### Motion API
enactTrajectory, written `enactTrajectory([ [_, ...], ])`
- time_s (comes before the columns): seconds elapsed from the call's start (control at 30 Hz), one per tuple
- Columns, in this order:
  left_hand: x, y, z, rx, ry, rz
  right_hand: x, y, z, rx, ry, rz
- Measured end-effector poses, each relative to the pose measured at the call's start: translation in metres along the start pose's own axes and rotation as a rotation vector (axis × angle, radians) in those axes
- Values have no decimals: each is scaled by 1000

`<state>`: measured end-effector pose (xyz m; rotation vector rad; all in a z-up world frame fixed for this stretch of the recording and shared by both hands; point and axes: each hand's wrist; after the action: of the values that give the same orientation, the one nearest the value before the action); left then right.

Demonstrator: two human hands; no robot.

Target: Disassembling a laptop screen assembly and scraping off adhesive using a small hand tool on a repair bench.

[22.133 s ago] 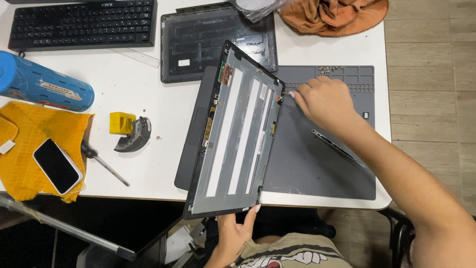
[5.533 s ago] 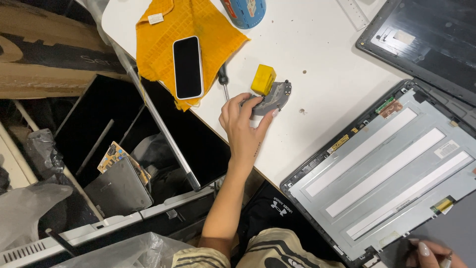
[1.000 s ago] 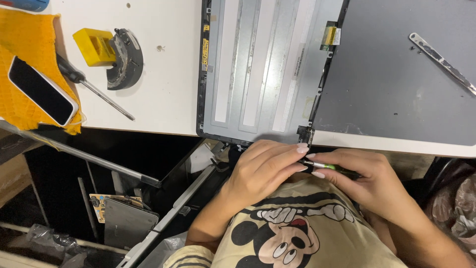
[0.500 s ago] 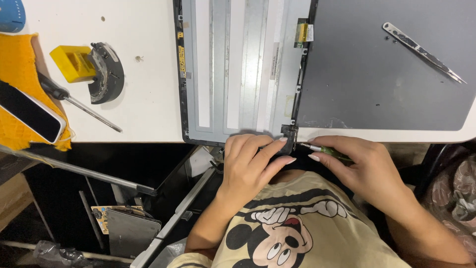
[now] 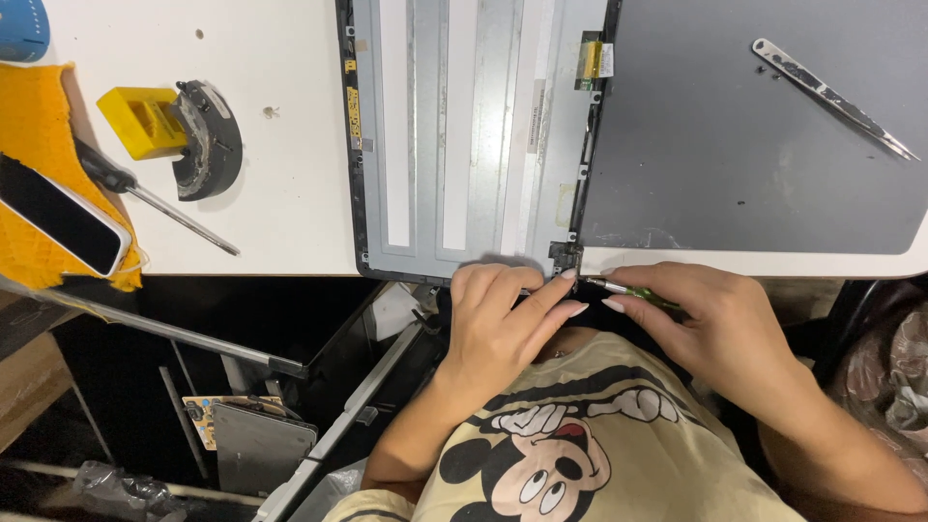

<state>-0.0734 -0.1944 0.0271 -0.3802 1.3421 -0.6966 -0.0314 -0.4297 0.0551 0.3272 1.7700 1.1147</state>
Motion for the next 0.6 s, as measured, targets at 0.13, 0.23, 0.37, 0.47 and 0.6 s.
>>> enactTrajectory([
  [0.13,1,0,0,-19,-5,-29,-1,2,1,-5,-5,0],
  [0.23,2,-1,0,-29,-18,-29,-2,2,1,-9,-3,-15],
  [0.37,2,-3,3,-42,-35,-30,0,1,-1,-33,-14,-52],
  [0.47,2,-5,3,-54,-52,-47,-1,2,0,-42,-15,-57],
  [0.6,3,-6,4,-65,-64,-43,-2,4,1,-46,-24,-83],
])
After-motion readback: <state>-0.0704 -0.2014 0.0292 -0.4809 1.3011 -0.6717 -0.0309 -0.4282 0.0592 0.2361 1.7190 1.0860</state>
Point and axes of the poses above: each hand's wrist, its own z-axis towards the middle knuckle, its own x-axis out of the palm, y = z × x, and after that the axes turned 8 degrees about -x, right-handed
